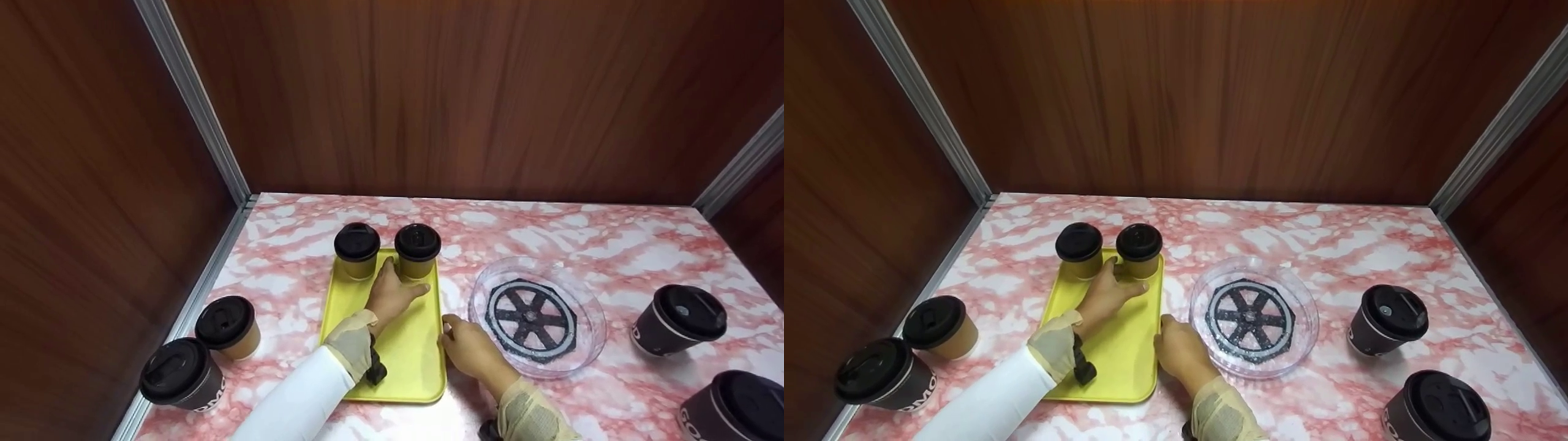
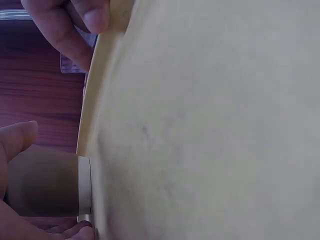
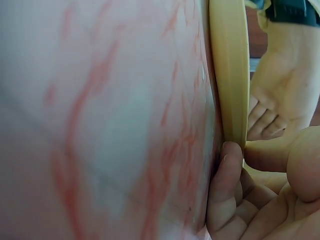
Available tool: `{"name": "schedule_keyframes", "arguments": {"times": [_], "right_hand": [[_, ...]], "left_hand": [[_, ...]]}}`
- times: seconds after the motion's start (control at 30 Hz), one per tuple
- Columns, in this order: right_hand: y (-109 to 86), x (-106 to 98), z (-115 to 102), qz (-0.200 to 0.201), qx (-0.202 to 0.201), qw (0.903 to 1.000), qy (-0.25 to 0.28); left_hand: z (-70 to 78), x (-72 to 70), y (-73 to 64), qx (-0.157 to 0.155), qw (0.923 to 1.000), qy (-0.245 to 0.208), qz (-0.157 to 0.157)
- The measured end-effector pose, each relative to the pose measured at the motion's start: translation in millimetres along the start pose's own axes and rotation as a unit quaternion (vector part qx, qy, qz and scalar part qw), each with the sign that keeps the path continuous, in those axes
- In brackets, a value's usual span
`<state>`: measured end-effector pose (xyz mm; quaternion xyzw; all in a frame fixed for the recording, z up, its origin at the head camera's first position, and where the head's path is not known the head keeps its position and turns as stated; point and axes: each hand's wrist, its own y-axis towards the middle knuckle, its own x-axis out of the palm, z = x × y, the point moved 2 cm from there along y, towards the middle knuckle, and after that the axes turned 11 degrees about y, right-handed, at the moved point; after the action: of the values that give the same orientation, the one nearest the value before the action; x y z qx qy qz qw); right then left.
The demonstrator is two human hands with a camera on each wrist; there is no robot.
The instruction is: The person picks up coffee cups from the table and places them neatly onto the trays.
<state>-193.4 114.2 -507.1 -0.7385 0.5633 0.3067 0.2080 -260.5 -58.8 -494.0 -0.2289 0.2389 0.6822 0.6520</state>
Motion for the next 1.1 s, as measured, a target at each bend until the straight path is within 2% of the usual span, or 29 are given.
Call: {"name": "schedule_keyframes", "arguments": {"times": [0.17,0.3,0.5,0.77,0.93,1.1], "right_hand": [[-0.2,-3,2,0.001,0.002,1.0000,-0.007],[0.7,-8,3,0.006,0.001,0.9999,-0.008],[1.4,-13,6,0.014,0.008,0.9998,-0.006],[0.3,-10,6,0.007,0.009,0.9999,-0.004],[0.1,-6,3,0.004,0.010,0.9999,-0.002],[-0.7,-1,0,0.001,-0.001,1.0000,-0.003]], "left_hand": [[2.8,-6.4,-13.3,0.010,0.9996,-0.025,-0.007],[6.5,-15.3,-25.0,0.032,0.9988,-0.038,-0.003],[4.5,-25.5,-36.0,0.039,0.9989,-0.024,0.012],[3.6,-34.1,-51.6,0.053,0.9982,-0.026,0.015],[9.7,-49.3,-67.5,0.077,0.9962,-0.023,0.034],[11.7,-69.5,-86.4,0.088,0.9940,-0.024,0.060]]}}
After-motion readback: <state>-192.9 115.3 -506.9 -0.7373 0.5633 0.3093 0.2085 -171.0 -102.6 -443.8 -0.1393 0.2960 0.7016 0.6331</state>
